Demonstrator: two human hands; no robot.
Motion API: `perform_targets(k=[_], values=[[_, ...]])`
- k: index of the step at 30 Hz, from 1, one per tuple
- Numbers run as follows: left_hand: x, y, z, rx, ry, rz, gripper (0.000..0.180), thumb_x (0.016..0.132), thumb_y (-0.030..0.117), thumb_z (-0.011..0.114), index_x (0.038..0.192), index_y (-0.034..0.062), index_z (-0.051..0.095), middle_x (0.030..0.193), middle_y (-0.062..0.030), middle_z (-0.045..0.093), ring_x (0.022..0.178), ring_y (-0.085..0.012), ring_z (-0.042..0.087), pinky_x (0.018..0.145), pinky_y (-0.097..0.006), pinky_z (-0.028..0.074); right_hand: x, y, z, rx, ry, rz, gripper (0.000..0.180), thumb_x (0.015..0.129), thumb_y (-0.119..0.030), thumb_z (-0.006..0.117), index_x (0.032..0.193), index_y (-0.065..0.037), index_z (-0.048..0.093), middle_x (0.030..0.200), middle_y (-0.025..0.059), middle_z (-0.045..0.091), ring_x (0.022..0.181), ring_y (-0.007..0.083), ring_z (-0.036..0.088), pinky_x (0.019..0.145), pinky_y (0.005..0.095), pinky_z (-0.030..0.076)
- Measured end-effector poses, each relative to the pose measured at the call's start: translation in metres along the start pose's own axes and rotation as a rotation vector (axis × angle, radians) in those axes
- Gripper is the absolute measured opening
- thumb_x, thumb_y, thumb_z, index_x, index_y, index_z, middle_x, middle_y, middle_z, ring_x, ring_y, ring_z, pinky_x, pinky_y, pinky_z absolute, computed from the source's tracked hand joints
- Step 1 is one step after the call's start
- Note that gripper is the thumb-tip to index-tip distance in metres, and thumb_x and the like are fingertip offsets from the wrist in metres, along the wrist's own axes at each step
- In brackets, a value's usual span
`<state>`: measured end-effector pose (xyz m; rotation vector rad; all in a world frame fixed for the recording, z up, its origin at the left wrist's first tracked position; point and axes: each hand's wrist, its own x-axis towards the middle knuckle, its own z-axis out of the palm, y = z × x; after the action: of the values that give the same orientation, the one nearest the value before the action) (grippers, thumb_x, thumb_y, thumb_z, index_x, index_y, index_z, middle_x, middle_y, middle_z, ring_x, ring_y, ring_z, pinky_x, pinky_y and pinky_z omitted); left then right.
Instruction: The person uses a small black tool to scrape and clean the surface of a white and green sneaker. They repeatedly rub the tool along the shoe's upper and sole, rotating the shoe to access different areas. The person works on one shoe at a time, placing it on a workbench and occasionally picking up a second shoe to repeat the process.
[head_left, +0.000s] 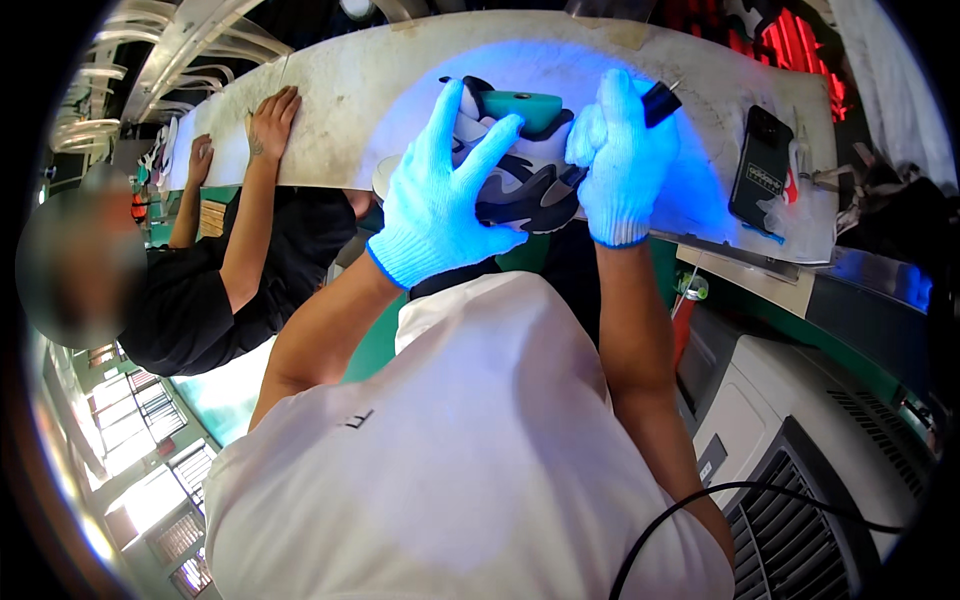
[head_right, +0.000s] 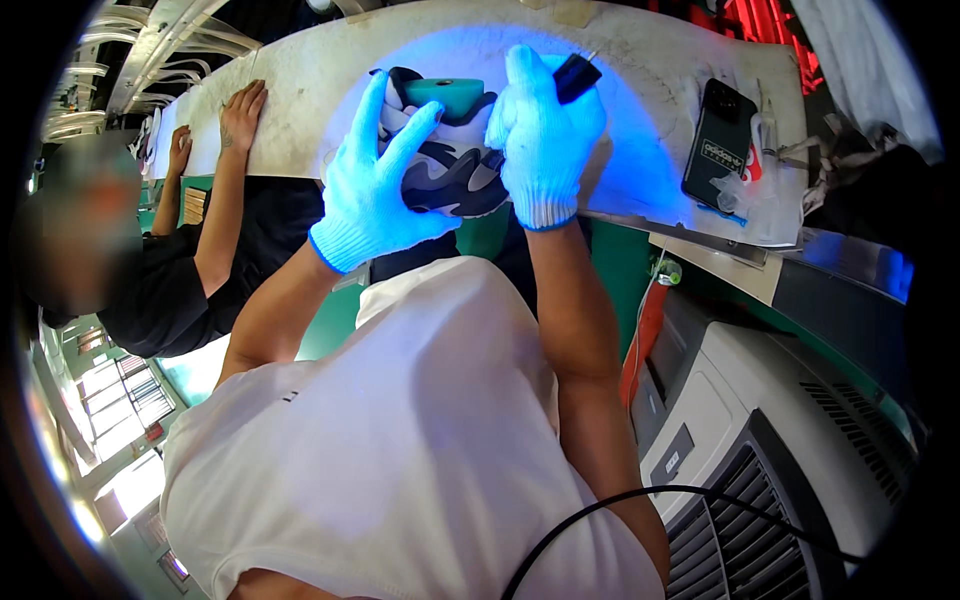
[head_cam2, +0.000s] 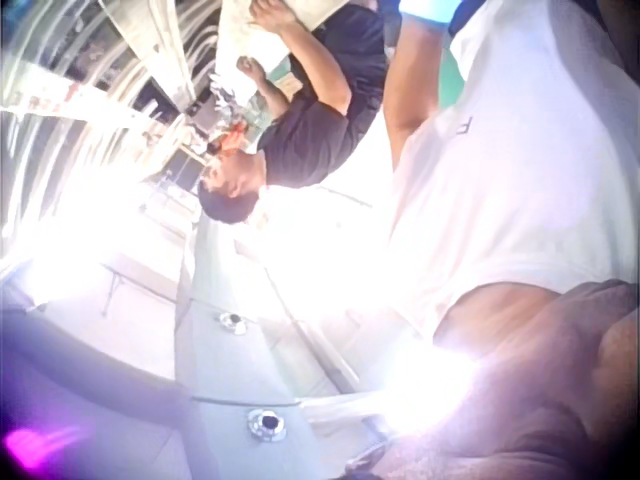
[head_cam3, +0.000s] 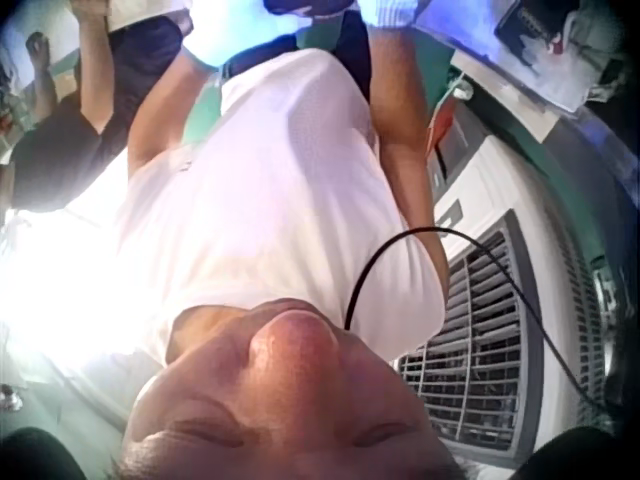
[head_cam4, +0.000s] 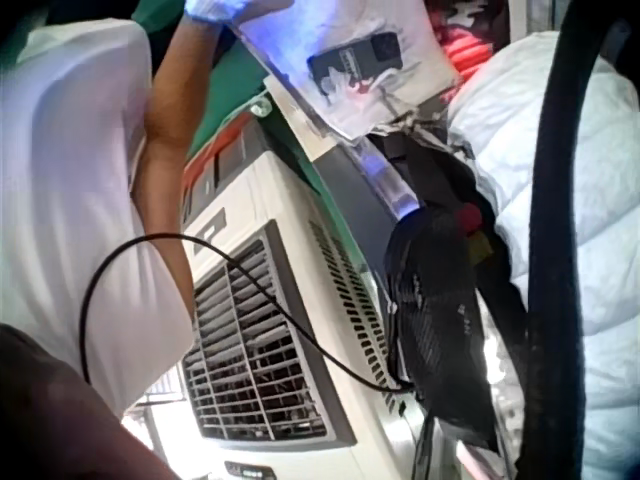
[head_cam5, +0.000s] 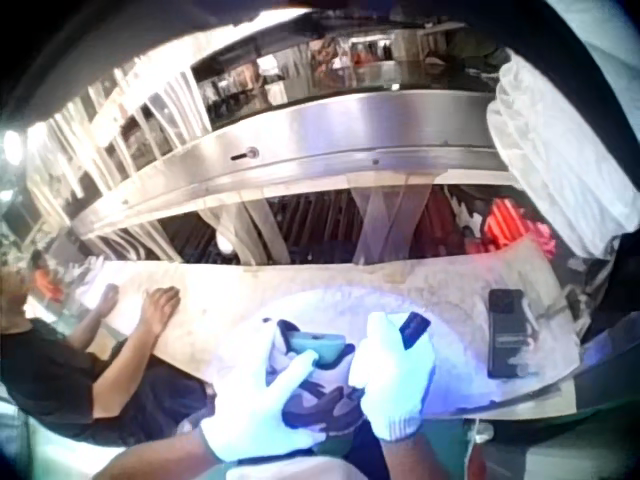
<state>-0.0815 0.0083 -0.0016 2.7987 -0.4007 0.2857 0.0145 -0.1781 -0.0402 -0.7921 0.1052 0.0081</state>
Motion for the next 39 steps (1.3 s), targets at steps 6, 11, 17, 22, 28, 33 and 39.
perform_targets(k=[6, 11, 17, 22, 28, 33, 39], values=[[0.005, -0.002, -0.001, 0.036, 0.024, -0.01, 0.115, 0.053, 0.042, 0.104, 0.159, 0.0245, 0.064, 0.171, -0.0378, 0.038, 0.111, -0.0445, 0.078, 0.089, -0.049, 0.068, 0.035, 0.0, -0.014, -0.149, -0.069, 0.166, 0.025, 0.102, -0.021, 0.085, 0.09, -0.005, 0.068, 0.064, 0.0036, 0.061, 0.049, 0.0159, 0.058, 0.045, 0.0329, 0.046], [-0.017, 0.001, 0.009, -0.038, 0.164, 0.03, 0.096, 0.057, 0.028, 0.099, 0.149, 0.0183, 0.073, 0.163, -0.0455, 0.041, 0.128, -0.0552, 0.066, 0.101, -0.057, 0.06, 0.063, 0.038, -0.012, -0.703, -0.1, 0.009, 0.027, 0.096, -0.027, 0.088, 0.096, -0.006, 0.071, 0.071, -0.001, 0.062, 0.054, 0.0094, 0.056, 0.05, 0.0307, 0.045], [-0.017, -0.001, 0.008, -0.083, 0.243, 0.092, 0.094, 0.053, 0.026, 0.101, 0.143, 0.0172, 0.076, 0.159, -0.0427, 0.046, 0.126, -0.0525, 0.068, 0.099, -0.055, 0.062, 0.085, 0.005, -0.038, -1.141, -0.106, 0.041, 0.037, 0.095, -0.032, 0.088, 0.114, -0.004, 0.073, 0.084, 0.0111, 0.073, 0.072, 0.0298, 0.071, 0.066, 0.0419, 0.057], [-0.023, 0.001, 0.002, -0.122, 0.268, 0.047, 0.096, 0.051, 0.022, 0.103, 0.142, 0.0235, 0.075, 0.159, -0.037, 0.049, 0.132, -0.0494, 0.066, 0.103, -0.056, 0.061, 0.061, -0.02, -0.085, -1.79, 0.072, -0.631, 0.069, 0.092, -0.04, 0.09, 0.144, -0.001, 0.067, 0.138, 0.0254, 0.072, 0.127, 0.0417, 0.071, 0.109, 0.0512, 0.056], [-0.028, -0.009, 0.008, -0.199, 0.349, 0.103, 0.104, 0.055, 0.017, 0.098, 0.153, 0.0253, 0.064, 0.162, -0.0349, 0.048, 0.131, -0.0519, 0.064, 0.103, -0.059, 0.059, -0.016, 0.015, -0.078, -0.422, -0.304, 0.089, 0.078, 0.102, -0.05, 0.082, 0.156, 0.002, 0.059, 0.151, 0.0143, 0.067, 0.135, 0.0286, 0.067, 0.115, 0.045, 0.054], [-0.024, -0.021, -0.014, -0.349, 0.236, 0.065, 0.107, 0.061, 0.022, 0.098, 0.161, 0.026, 0.058, 0.173, -0.0322, 0.035, 0.135, -0.0525, 0.06, 0.109, -0.058, 0.056, -0.038, 0.002, -0.033, -0.583, -0.442, 0.272, 0.101, 0.103, -0.069, 0.071, 0.166, 0.005, 0.044, 0.158, 0.0164, 0.061, 0.142, 0.0293, 0.063, 0.12, 0.0466, 0.052], [-0.056, -0.04, -0.025, -0.761, 0.429, 0.027, 0.117, 0.068, 0.021, 0.093, 0.173, 0.0203, 0.043, 0.181, -0.0366, 0.018, 0.15, -0.056, 0.053, 0.112, -0.049, 0.058, -0.115, -0.056, 0.082, -0.888, -0.62, 0.062, 0.131, 0.074, -0.032, 0.104, 0.172, 0.008, 0.026, 0.157, 0.021, 0.058, 0.134, 0.0276, 0.067, 0.112, 0.0421, 0.058]])
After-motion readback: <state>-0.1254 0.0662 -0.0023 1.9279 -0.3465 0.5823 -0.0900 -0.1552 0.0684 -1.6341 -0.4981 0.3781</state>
